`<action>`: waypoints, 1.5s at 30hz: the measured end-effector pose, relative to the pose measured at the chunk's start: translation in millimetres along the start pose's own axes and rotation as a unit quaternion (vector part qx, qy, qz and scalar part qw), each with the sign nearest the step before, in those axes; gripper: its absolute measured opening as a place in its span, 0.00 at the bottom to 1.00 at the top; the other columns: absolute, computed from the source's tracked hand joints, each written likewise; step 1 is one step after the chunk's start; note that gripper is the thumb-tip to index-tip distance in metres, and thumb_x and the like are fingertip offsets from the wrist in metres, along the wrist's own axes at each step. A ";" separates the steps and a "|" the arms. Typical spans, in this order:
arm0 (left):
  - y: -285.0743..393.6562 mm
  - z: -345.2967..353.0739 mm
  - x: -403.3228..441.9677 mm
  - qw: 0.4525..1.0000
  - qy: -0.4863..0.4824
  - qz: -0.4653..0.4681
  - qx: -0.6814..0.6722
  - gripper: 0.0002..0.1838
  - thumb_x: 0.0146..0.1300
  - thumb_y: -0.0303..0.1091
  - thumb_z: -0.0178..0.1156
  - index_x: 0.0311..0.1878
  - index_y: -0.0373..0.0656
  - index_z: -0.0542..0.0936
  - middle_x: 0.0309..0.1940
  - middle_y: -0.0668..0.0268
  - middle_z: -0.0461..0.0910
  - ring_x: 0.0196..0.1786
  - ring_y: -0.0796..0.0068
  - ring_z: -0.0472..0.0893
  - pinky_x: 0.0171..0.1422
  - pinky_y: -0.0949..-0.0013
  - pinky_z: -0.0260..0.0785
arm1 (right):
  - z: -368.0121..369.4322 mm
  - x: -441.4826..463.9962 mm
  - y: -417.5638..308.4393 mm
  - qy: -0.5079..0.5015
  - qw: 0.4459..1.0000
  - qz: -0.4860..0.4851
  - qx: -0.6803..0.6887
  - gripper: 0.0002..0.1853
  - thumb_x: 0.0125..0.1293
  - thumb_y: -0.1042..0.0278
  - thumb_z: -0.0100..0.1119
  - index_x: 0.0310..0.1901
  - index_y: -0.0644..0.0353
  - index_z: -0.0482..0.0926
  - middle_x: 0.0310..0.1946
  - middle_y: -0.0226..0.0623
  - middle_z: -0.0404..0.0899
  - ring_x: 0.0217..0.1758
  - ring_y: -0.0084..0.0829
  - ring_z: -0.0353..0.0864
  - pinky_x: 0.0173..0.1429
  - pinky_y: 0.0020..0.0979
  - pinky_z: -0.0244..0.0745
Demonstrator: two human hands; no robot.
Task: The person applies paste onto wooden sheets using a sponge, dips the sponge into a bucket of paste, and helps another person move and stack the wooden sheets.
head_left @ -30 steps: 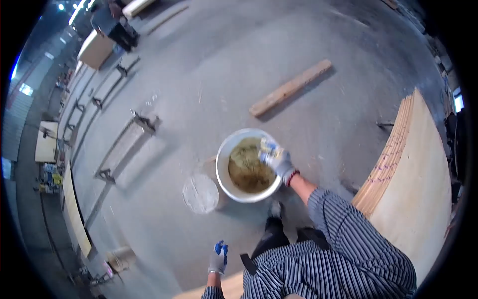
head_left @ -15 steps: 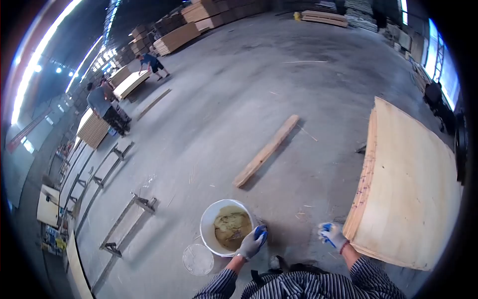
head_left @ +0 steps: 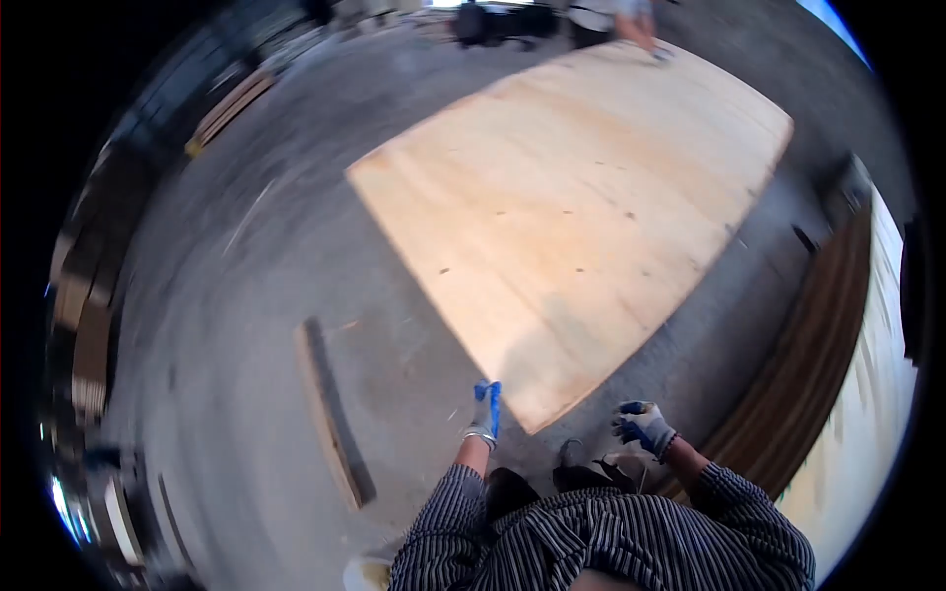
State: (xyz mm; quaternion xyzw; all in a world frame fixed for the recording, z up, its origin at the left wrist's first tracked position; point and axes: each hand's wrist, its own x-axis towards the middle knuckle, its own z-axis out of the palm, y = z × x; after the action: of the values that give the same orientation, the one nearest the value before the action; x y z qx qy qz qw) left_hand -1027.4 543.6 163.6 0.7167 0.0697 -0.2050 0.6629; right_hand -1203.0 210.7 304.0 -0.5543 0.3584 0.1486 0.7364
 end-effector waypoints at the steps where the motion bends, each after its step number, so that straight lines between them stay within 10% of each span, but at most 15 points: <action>1: 4.4 10.4 12.1 0.997 0.062 -0.048 -0.015 0.25 0.74 0.49 0.54 0.68 0.48 0.71 0.56 0.67 0.77 0.54 0.70 0.77 0.64 0.61 0.67 | 0.3 -3.9 2.1 -0.005 1.000 0.005 0.028 0.15 0.67 0.72 0.64 0.54 0.65 0.79 0.35 0.41 0.85 0.31 0.35 0.86 0.30 0.36 0.83; 5: 147.2 46.4 -11.6 0.898 0.072 -0.314 -0.299 0.25 0.73 0.50 0.52 0.67 0.47 0.72 0.61 0.64 0.77 0.61 0.62 0.77 0.67 0.56 0.69 | 12.4 -12.7 25.3 0.046 0.997 0.025 0.060 0.14 0.68 0.73 0.63 0.53 0.66 0.80 0.36 0.41 0.86 0.30 0.35 0.85 0.31 0.35 0.84; 8: 37.1 23.0 42.8 0.906 -0.004 -0.272 -0.324 0.26 0.74 0.50 0.49 0.67 0.45 0.73 0.65 0.61 0.76 0.66 0.57 0.75 0.70 0.52 0.69 | 14.9 -7.5 44.9 0.057 0.994 0.042 0.089 0.12 0.69 0.71 0.62 0.52 0.65 0.81 0.38 0.43 0.86 0.34 0.35 0.88 0.33 0.36 0.85; 16: 77.1 13.3 24.6 0.874 -0.058 -0.400 -0.269 0.26 0.74 0.51 0.47 0.68 0.48 0.74 0.65 0.61 0.77 0.67 0.54 0.75 0.70 0.47 0.69 | 100.0 40.1 114.8 -0.033 0.933 0.123 0.336 0.14 0.72 0.60 0.63 0.50 0.61 0.82 0.40 0.40 0.86 0.34 0.34 0.86 0.38 0.36 0.85; 29: 175.1 15.1 -39.3 0.910 -0.203 -0.267 -0.243 0.19 0.74 0.40 0.57 0.64 0.46 0.74 0.60 0.57 0.79 0.58 0.53 0.81 0.61 0.46 0.76 | 158.4 -53.8 -12.6 0.161 0.946 -0.003 0.282 0.15 0.66 0.62 0.70 0.46 0.64 0.85 0.33 0.33 0.86 0.31 0.25 0.83 0.32 0.29 0.80; 36: 127.6 54.0 -50.8 0.859 -0.400 -0.317 0.044 0.20 0.74 0.38 0.58 0.65 0.43 0.72 0.57 0.53 0.81 0.52 0.56 0.85 0.52 0.58 0.80 | 15.5 28.2 151.5 0.332 0.942 0.036 0.027 0.19 0.63 0.56 0.70 0.39 0.69 0.84 0.29 0.42 0.85 0.29 0.35 0.86 0.29 0.35 0.81; 45: 117.3 -65.4 -13.4 0.949 -0.188 -0.246 0.061 0.16 0.72 0.46 0.58 0.58 0.51 0.77 0.54 0.55 0.82 0.47 0.59 0.85 0.48 0.57 0.79 | -9.2 13.2 148.7 0.313 0.930 -0.007 0.192 0.21 0.62 0.60 0.72 0.47 0.71 0.79 0.35 0.46 0.83 0.30 0.41 0.85 0.27 0.40 0.85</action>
State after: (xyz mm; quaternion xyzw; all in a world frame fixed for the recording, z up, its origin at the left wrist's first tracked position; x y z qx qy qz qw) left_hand -982.8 596.8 279.4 0.6650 0.1046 -0.4966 0.5479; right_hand -1288.7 250.5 188.1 -0.4230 0.5885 -0.1092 0.6803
